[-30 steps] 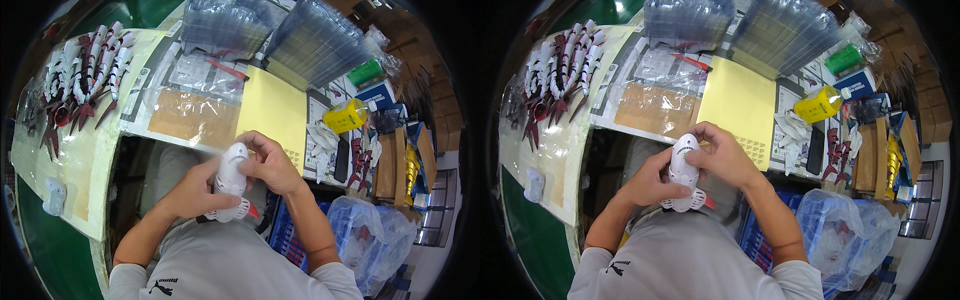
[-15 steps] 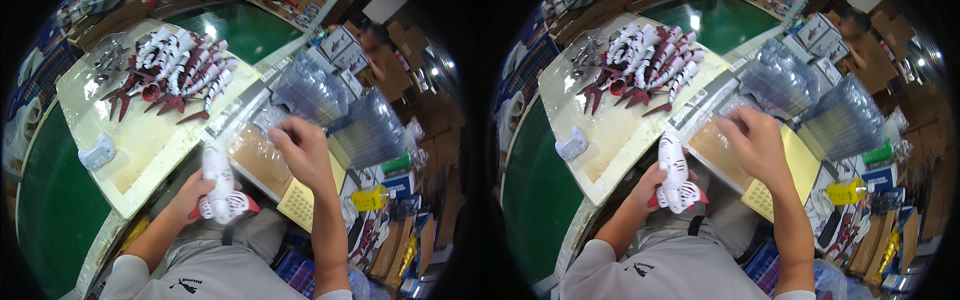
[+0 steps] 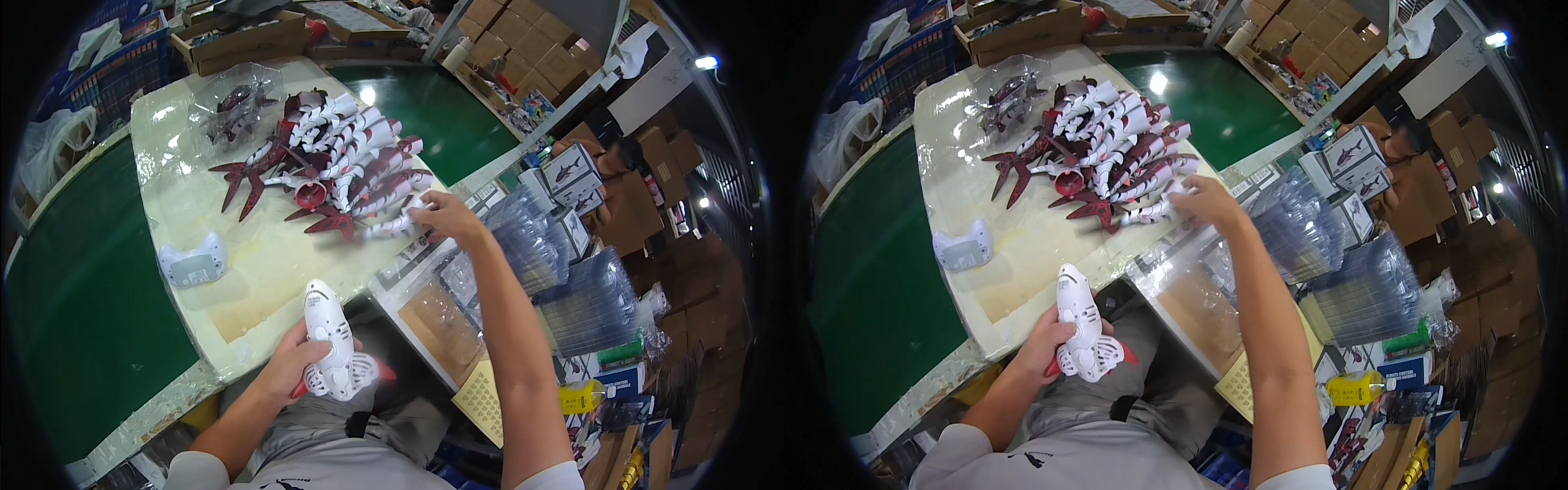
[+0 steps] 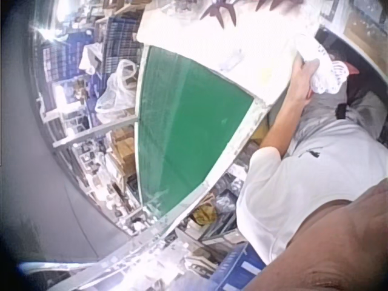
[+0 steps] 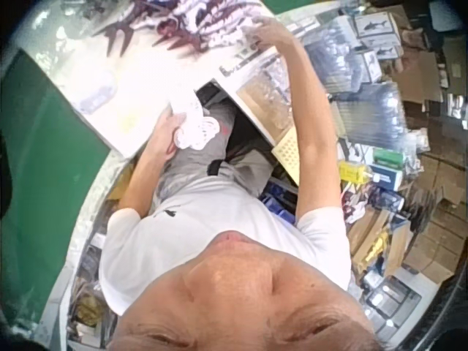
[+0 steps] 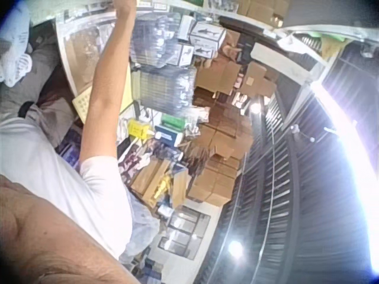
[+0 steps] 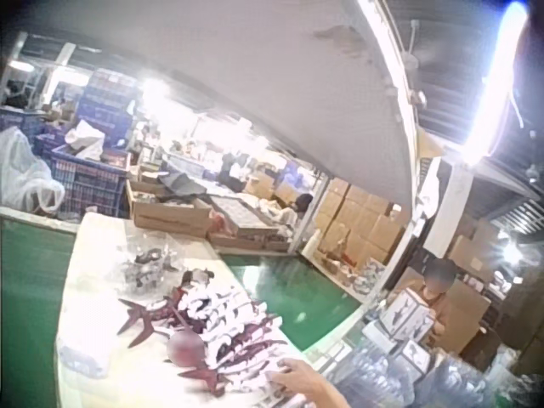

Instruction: The person assembles small white and red decorative items by hand, then places them into clear plastic packaging. The person repeatedly picks up parts, joins them, and puts the finished items into plastic bags on a cluttered workbench.

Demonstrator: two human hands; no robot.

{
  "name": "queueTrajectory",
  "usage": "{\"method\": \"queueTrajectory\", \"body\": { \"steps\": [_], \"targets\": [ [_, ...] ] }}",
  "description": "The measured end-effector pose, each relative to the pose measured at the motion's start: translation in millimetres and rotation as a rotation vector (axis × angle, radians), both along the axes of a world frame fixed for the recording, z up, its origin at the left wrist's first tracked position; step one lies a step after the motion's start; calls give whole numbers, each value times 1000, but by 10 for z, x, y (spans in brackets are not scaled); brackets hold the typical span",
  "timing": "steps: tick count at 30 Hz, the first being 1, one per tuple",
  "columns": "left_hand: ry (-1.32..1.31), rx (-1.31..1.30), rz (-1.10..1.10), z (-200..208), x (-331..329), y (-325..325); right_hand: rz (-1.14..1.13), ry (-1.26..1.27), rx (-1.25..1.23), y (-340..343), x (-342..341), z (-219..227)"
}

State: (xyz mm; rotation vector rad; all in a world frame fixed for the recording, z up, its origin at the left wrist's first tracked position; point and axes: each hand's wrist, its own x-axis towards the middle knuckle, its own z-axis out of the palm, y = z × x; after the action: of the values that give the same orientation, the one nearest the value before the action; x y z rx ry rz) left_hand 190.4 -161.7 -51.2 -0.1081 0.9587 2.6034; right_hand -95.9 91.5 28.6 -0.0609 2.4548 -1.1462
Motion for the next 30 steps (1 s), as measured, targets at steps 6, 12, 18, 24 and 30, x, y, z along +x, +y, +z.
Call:
{"method": "queueTrajectory", "body": {
  "steps": [6,12,18,24,30],
  "targets": [
    [87,158,157,89,-91,-30,14,554,-640,220,1089,632],
    [101,334,287,300,-309,56,-135,509,-1068,223,2438,753],
    [197,292,200,403,-271,442,-190,262,-686,-6,3057,179],
    [315,237,165,442,-154,702,-122,472,-561,360,3175,76],
    [405,42,182,480,-61,841,-164,560,-480,530,3219,19]
  ]
}}
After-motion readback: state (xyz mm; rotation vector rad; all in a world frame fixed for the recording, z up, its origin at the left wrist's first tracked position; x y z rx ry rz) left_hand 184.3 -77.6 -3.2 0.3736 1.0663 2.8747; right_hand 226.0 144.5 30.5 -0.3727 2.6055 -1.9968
